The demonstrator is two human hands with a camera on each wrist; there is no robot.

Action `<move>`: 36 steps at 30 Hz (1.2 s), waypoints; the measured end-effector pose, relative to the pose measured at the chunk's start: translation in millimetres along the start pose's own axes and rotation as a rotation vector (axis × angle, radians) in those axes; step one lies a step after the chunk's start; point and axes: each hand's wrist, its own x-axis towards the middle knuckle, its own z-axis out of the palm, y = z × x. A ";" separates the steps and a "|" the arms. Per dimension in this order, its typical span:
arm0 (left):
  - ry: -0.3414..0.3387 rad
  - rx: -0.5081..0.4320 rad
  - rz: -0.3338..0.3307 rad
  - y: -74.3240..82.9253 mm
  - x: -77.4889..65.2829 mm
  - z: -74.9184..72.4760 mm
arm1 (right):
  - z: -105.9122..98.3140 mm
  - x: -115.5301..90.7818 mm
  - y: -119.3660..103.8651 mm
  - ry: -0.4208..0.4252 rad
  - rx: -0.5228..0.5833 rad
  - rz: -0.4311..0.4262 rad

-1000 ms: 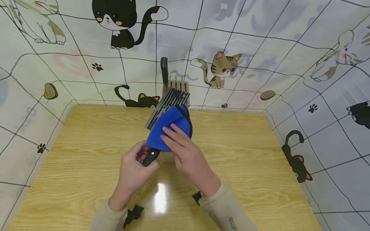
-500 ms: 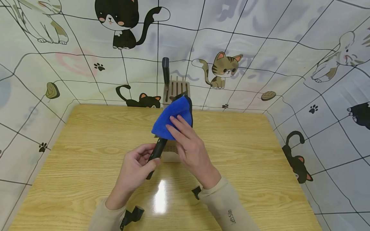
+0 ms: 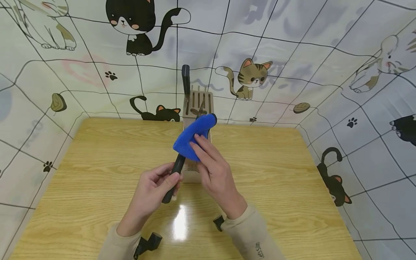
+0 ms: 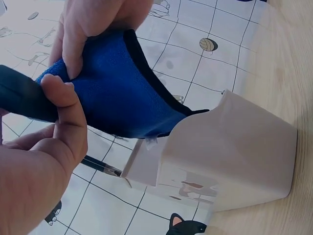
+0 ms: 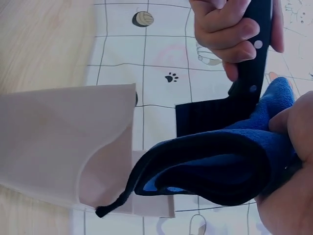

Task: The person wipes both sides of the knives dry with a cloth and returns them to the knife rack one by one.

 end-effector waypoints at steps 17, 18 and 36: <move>-0.102 -0.048 -0.026 1.0 -8.4 -5.3 | 3.1 6.7 19.7 0.028 0.029 0.164; -0.106 -0.045 -0.024 0.7 -8.8 -5.7 | 2.9 7.7 21.4 0.030 0.026 0.169; -0.113 -0.025 -0.027 2.3 -14.7 -11.7 | -0.6 37.4 46.2 0.060 -0.003 0.253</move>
